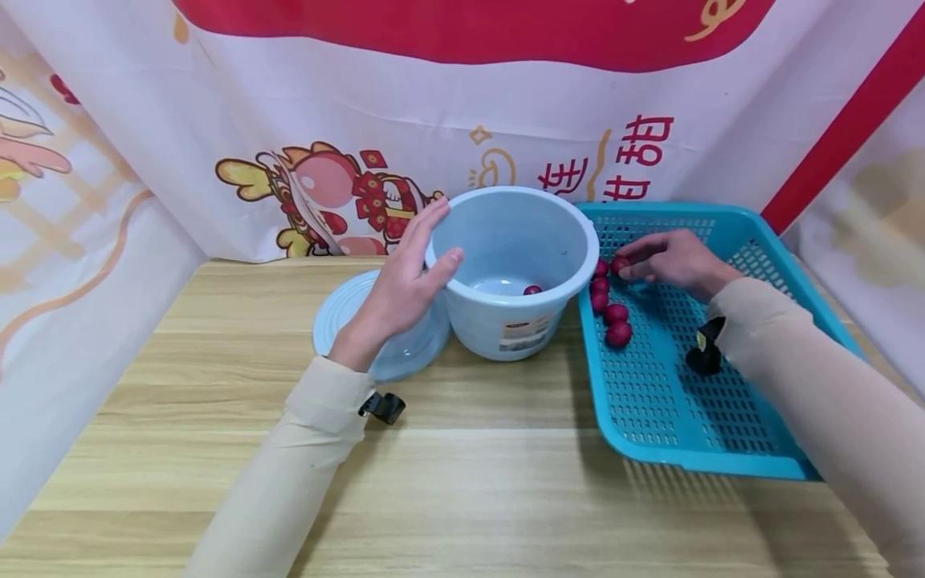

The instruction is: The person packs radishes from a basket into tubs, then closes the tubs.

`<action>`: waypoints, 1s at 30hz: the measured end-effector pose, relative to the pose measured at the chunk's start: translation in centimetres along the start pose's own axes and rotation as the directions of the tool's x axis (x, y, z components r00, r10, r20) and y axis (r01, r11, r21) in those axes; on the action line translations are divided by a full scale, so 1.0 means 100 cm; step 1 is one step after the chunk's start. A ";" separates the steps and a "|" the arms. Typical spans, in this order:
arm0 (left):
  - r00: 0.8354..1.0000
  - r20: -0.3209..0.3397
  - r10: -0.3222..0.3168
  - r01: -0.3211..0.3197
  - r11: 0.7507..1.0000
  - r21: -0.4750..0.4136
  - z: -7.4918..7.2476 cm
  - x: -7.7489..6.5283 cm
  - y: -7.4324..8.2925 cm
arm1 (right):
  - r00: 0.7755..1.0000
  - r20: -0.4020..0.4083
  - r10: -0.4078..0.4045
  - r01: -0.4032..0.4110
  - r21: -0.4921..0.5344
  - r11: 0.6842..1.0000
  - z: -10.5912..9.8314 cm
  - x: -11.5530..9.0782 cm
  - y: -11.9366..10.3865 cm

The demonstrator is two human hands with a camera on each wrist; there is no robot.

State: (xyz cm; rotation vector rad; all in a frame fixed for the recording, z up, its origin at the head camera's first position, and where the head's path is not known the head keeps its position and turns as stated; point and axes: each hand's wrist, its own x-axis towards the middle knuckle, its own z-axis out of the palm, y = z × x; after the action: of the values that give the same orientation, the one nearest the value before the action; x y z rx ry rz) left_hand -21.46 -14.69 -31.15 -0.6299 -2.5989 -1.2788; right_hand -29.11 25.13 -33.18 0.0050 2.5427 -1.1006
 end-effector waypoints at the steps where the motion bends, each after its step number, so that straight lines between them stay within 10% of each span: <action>1: 1.000 0.002 0.001 -0.001 1.000 -0.002 0.000 0.000 0.000 | 1.000 -0.003 -0.006 0.007 0.013 1.000 -0.002 -0.001 0.000; 30: 1.000 -0.004 -0.002 0.002 1.000 0.010 0.001 0.000 -0.001 | 0.952 -0.260 -0.160 0.212 0.188 0.959 -0.008 -0.026 -0.053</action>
State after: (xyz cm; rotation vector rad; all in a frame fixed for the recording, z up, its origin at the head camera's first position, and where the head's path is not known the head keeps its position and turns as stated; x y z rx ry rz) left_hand -21.49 -14.61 -31.27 -0.6222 -2.6018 -1.2653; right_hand -27.74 22.36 -28.06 -0.0494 2.6652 -1.5313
